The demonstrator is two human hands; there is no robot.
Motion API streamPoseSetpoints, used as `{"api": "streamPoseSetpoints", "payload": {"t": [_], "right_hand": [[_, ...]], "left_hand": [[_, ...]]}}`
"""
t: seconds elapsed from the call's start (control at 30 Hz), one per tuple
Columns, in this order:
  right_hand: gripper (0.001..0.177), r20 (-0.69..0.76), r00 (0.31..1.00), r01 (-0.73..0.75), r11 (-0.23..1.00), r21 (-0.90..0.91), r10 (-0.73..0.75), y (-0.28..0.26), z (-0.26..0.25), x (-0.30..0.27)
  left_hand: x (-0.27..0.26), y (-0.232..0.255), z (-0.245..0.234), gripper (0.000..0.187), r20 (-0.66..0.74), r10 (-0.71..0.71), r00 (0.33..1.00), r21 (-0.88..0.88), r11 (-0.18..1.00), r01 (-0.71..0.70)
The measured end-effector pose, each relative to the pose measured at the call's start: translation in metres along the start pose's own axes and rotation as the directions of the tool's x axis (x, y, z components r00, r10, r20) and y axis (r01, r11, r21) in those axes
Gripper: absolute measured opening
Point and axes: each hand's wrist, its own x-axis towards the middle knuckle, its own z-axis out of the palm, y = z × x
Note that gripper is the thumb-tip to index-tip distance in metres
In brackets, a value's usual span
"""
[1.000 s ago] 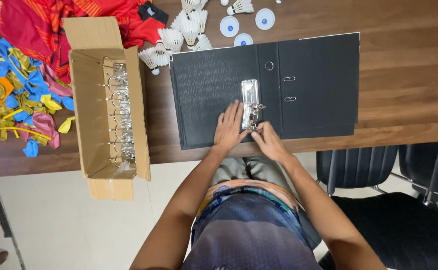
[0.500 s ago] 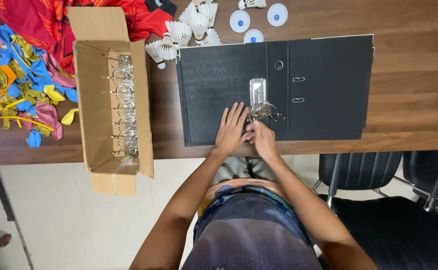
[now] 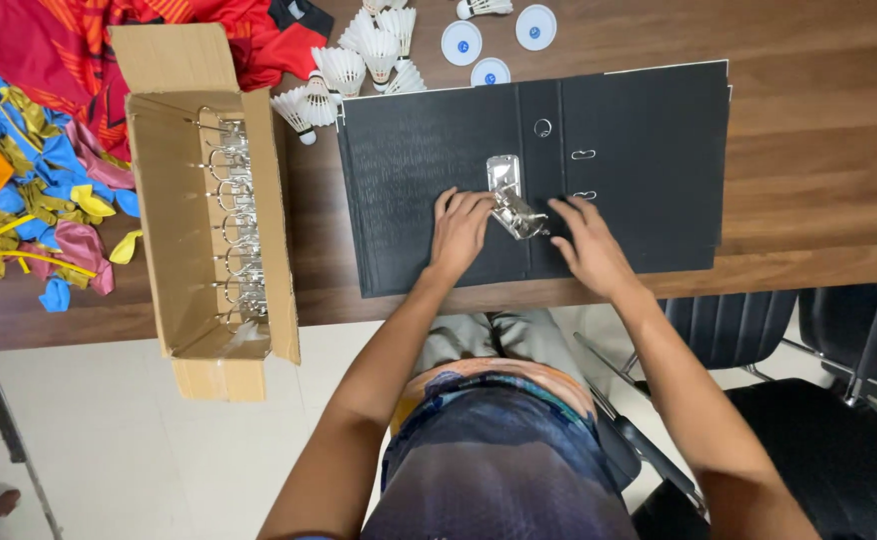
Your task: The recorder is seen installing metal ring binders into black office folders and organizing them.
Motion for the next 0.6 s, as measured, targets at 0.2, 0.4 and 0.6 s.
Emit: {"api": "streamPoseSetpoints", "payload": {"t": [0.2, 0.4, 0.6], "right_hand": [[0.028, 0.401, 0.916, -0.034, 0.993, 0.11, -0.013, 0.031, 0.048, -0.018], [0.029, 0.21, 0.967, 0.119, 0.983, 0.138, -0.146, 0.003, 0.071, -0.046], [0.025, 0.148, 0.981, 0.104, 0.985, 0.14, -0.124, 0.024, 0.097, -0.046]], "left_hand": [[-0.002, -0.012, 0.003, 0.023, 0.1, 0.161, 0.982, -0.086, 0.984, -0.153], [-0.024, 0.011, -0.001, 0.014, -0.004, 0.031, 0.999, -0.007, 0.999, -0.031], [-0.026, 0.014, 0.001, 0.051, -0.052, -0.086, 0.995, 0.038, 0.995, 0.088]]}}
